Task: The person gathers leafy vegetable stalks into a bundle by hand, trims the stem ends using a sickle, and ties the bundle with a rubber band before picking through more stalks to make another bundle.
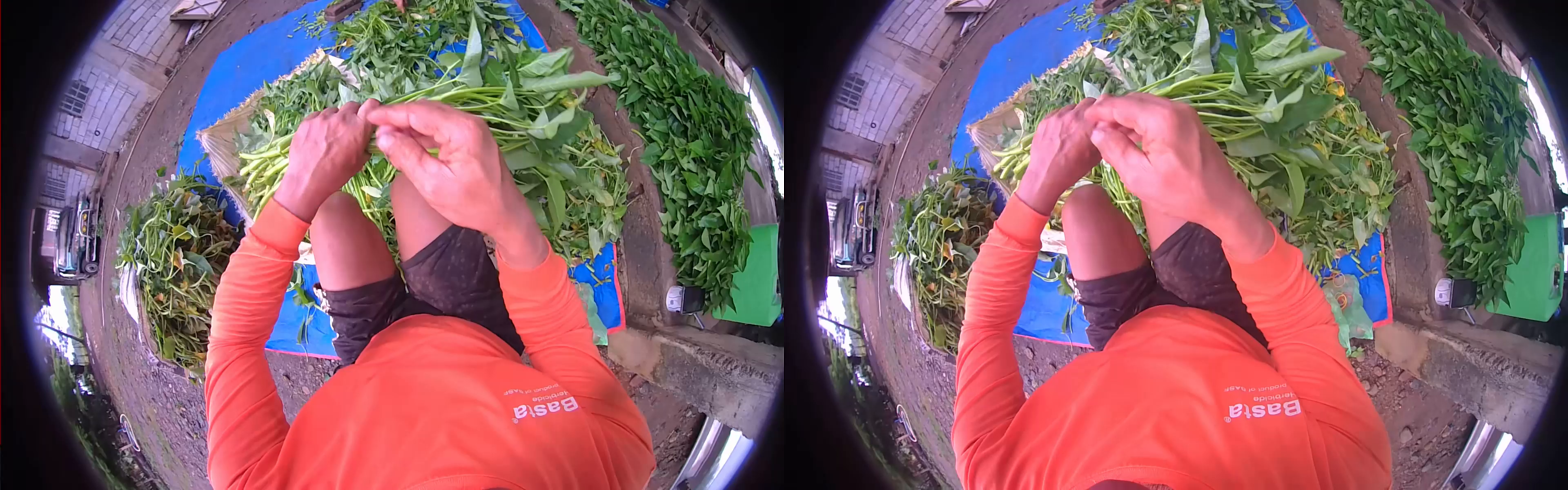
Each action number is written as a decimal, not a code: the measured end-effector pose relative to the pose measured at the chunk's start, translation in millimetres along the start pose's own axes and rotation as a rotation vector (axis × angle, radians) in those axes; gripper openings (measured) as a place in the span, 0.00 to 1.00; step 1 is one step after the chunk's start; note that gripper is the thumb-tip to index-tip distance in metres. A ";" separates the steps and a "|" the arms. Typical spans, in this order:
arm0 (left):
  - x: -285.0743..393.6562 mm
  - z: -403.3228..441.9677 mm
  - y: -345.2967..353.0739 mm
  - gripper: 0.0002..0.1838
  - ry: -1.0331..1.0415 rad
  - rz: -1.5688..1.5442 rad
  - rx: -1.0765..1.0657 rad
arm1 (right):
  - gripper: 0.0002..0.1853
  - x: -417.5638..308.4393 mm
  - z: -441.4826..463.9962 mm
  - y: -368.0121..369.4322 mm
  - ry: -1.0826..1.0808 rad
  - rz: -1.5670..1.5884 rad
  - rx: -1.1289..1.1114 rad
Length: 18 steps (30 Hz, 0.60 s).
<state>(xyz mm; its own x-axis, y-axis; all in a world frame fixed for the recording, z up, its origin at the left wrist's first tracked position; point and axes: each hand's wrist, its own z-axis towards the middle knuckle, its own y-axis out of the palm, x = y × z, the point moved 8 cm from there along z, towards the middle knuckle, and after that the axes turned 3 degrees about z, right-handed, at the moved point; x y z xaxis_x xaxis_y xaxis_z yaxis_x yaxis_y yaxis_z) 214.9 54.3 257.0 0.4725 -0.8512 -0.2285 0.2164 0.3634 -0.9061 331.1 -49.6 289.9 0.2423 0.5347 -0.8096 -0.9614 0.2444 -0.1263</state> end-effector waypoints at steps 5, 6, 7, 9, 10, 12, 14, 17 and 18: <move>55.7 -66.0 12.8 0.09 0.019 -0.023 0.057 | 0.14 35.5 -22.6 28.6 -0.019 -0.626 -0.096; 63.3 -80.9 20.8 0.09 0.008 -0.026 0.042 | 0.15 53.9 -44.3 36.5 0.074 -0.664 -0.178; 70.5 -95.8 31.7 0.15 -0.020 -0.026 -0.076 | 0.16 70.2 -66.2 45.0 0.164 -0.698 -0.266; 76.0 -119.7 56.0 0.13 -0.067 -0.101 -0.068 | 0.17 76.2 -94.3 59.0 0.109 -0.722 -0.250; 77.5 -126.7 57.8 0.12 -0.095 -0.103 -0.055 | 0.17 75.5 -99.5 64.8 0.080 -0.735 -0.233; 73.7 -129.8 59.8 0.11 -0.130 -0.120 -0.083 | 0.17 78.2 -92.7 71.4 0.093 -0.694 -0.229; 72.2 -129.6 60.6 0.10 -0.164 -0.098 -0.022 | 0.18 77.8 -76.0 73.4 0.083 -0.652 -0.225; 69.4 -133.9 61.4 0.11 -0.190 -0.088 0.025 | 0.14 62.9 -5.8 134.3 0.082 -0.292 -0.583; 71.1 -133.8 62.3 0.12 -0.197 -0.116 0.096 | 0.14 73.0 0.9 161.6 0.012 -0.242 -0.681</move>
<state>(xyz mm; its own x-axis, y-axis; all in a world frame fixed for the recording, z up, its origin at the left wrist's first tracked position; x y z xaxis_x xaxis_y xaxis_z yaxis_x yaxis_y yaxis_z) 147.6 -34.2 136.7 0.5952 -0.8024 -0.0429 0.3547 0.3103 -0.8820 193.6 29.7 210.9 0.4613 0.5197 -0.7191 -0.7496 -0.2053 -0.6293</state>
